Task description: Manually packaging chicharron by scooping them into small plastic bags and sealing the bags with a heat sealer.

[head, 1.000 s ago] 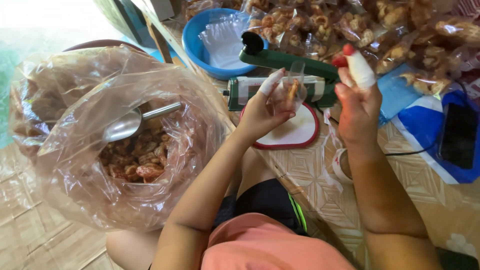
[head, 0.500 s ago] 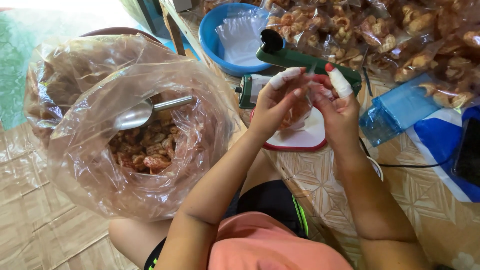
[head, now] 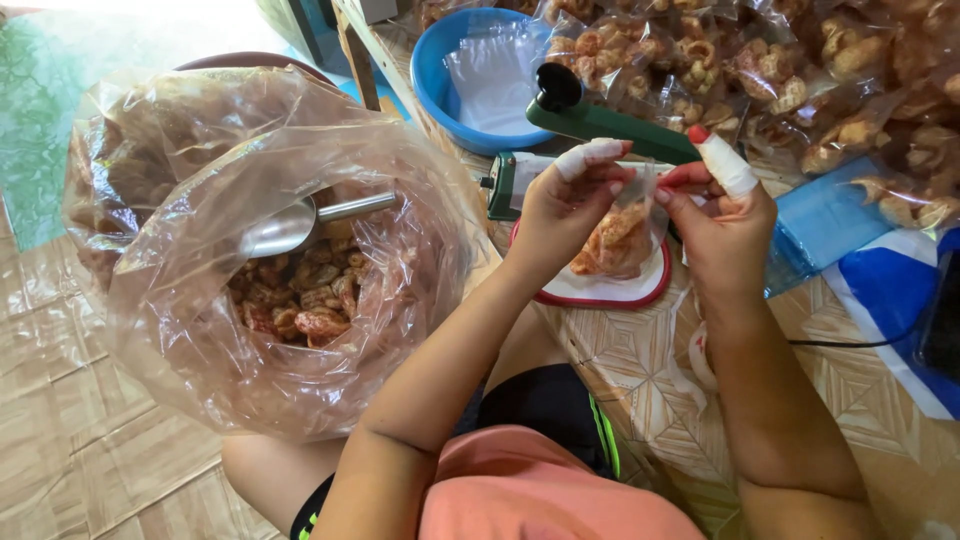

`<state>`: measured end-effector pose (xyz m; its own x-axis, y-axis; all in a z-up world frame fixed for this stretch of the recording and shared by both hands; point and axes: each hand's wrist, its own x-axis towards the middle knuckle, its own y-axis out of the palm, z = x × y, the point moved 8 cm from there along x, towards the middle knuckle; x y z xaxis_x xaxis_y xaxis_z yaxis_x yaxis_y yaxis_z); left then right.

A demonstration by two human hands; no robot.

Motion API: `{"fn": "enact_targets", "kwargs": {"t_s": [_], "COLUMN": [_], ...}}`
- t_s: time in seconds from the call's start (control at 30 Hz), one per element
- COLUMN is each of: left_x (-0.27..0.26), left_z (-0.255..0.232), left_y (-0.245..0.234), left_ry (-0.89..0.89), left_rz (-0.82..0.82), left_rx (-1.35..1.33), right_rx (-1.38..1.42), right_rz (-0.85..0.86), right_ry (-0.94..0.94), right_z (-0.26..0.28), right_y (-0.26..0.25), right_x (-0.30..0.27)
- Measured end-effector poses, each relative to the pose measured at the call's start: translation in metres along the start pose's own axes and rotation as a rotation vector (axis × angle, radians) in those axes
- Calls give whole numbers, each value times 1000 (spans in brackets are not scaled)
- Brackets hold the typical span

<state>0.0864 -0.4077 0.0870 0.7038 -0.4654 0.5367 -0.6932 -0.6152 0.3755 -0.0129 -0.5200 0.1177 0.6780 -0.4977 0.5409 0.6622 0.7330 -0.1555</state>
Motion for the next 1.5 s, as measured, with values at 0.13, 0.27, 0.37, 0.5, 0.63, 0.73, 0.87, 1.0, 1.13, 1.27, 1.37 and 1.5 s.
{"fn": "enact_targets", "kwargs": {"t_s": [0.13,0.27,0.37,0.5,0.63,0.73,0.87,1.0,1.13,1.27,1.37,1.5], "left_x": [3,3,1,-3,-1,-4,-12,-15,1,32,58,78], "left_z": [-23,-39,-44,-42,-25,-17,-5,10,-1,11,51,98], "left_y": [1,3,5,-5,-49,-79,-119,-157,-158,-151,-144,-118], "left_ry": [13,21,29,57,-56,28,-91,-159,-295,-381,-428,-612], "left_rz": [95,111,104,42,-152,-244,-436,-534,-536,-310,-88,274], "left_rx": [122,212,255,233,-11,-83,-91,131,227,448,508,577], "right_rx": [-34,-91,-111,-130,-163,-308,-696,-862,-885,-649,-541,-410], "right_rz": [28,58,82,97,149,264,424,693,1037,1148,1040,734], "right_ry": [103,61,27,35,-117,-156,-633,-463,173,542,570,569], "right_z": [17,29,37,45,51,61,85,3,-58,-124,-221,-208], "right_y": [-2,-3,-1,1,12,48,117,184,208,184,138,70], "right_x": [1,1,1,1,18,36,57,110,147,150,165,144]}}
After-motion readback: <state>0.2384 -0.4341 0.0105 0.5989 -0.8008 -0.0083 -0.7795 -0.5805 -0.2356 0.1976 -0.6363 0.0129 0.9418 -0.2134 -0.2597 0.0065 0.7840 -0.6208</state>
